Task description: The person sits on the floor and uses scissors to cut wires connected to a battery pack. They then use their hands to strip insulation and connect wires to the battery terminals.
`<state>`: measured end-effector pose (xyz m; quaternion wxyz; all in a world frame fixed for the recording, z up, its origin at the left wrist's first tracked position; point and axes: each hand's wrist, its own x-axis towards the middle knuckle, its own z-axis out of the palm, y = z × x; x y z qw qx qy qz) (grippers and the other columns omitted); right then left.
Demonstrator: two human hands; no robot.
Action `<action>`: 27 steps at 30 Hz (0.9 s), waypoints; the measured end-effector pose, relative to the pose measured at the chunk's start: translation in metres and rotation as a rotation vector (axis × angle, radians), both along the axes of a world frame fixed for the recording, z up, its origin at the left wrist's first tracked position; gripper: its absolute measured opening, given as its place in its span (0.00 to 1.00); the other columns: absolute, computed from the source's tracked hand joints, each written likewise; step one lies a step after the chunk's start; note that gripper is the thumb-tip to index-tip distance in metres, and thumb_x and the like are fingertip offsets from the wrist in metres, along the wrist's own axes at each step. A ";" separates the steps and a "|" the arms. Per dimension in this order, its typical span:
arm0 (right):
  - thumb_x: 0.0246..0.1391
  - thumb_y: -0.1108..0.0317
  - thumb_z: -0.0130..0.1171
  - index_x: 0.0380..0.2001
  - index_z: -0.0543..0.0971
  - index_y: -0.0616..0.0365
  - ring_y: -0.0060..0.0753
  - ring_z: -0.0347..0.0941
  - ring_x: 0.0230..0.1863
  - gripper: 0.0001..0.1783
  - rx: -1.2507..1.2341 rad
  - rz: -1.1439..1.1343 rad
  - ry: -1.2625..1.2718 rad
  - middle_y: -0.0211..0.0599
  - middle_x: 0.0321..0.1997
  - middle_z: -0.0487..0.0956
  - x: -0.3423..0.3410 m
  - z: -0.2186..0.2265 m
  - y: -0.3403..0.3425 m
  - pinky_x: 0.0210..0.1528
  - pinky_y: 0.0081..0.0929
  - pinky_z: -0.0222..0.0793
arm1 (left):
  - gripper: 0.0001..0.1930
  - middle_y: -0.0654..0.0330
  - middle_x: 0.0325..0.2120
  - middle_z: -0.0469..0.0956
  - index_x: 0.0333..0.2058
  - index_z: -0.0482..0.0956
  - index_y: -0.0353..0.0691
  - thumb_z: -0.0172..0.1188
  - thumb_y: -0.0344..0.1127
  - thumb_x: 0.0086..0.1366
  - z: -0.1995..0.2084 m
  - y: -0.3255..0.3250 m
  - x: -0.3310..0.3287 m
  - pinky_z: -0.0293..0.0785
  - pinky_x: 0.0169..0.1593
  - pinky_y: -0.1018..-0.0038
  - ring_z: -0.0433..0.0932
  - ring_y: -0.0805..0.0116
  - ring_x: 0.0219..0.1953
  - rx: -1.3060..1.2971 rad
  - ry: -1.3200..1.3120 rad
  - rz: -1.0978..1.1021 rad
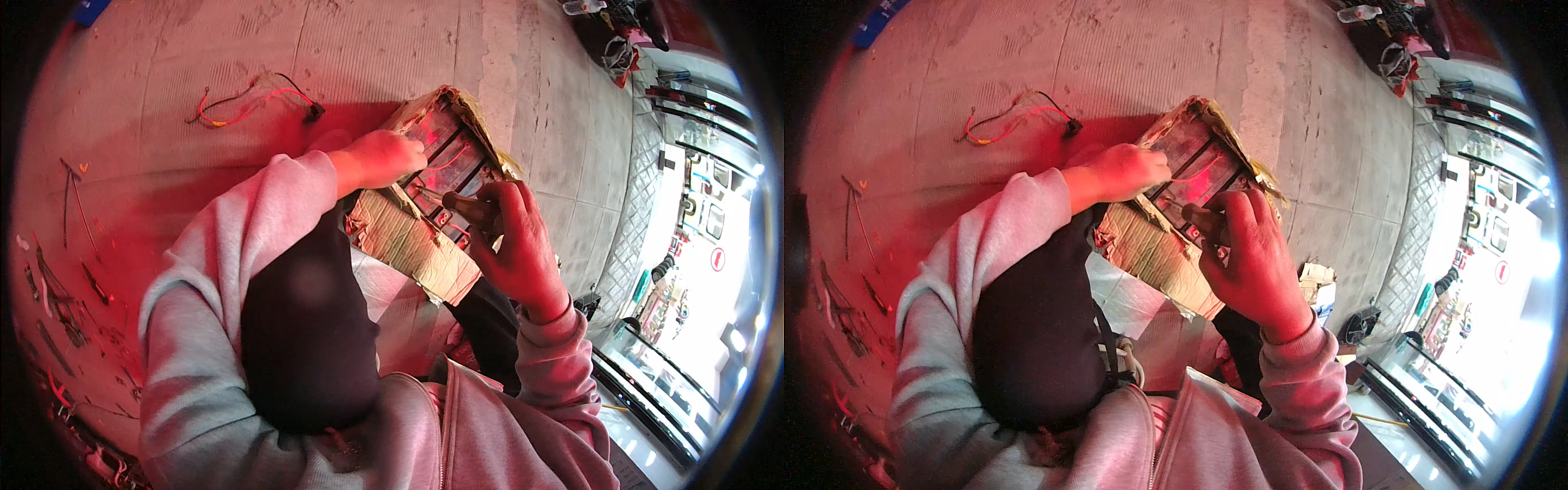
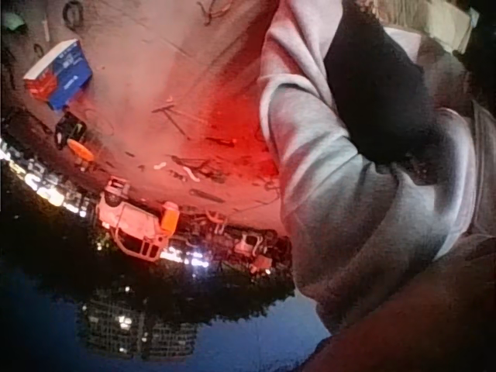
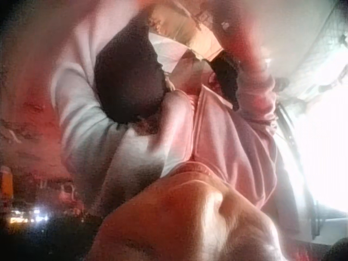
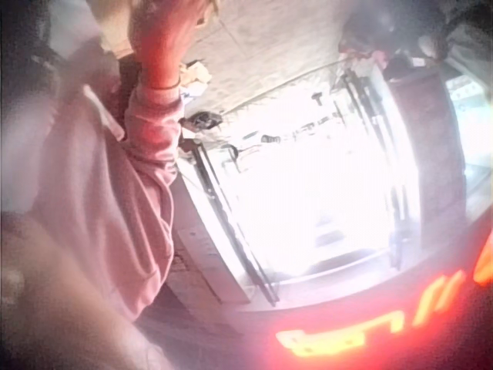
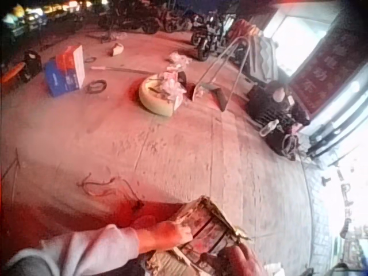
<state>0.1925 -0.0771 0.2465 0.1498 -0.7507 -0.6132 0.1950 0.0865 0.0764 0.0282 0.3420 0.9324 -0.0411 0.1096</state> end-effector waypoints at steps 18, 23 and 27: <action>0.50 0.68 0.65 0.40 0.73 0.58 0.55 0.75 0.39 0.15 -0.048 -0.058 -0.044 0.43 0.35 0.78 0.001 -0.003 -0.015 0.43 0.46 0.70 | 0.05 0.53 0.33 0.78 0.34 0.79 0.39 0.60 0.32 0.60 -0.011 0.024 -0.003 0.76 0.43 0.60 0.79 0.50 0.39 -0.328 -0.110 0.150; 0.47 0.69 0.65 0.42 0.73 0.56 0.55 0.74 0.40 0.18 -0.381 -0.434 0.125 0.42 0.35 0.78 -0.002 -0.001 -0.016 0.45 0.46 0.70 | 0.05 0.53 0.32 0.78 0.34 0.79 0.39 0.61 0.31 0.60 -0.012 0.022 -0.002 0.76 0.43 0.61 0.79 0.50 0.39 -0.322 -0.105 0.175; 0.51 0.67 0.65 0.41 0.72 0.56 0.53 0.76 0.34 0.15 -0.049 -0.046 -0.135 0.42 0.30 0.78 -0.001 -0.002 -0.013 0.37 0.43 0.72 | 0.05 0.53 0.32 0.79 0.34 0.79 0.39 0.61 0.32 0.60 -0.014 0.022 -0.002 0.76 0.43 0.61 0.80 0.51 0.39 -0.332 -0.117 0.180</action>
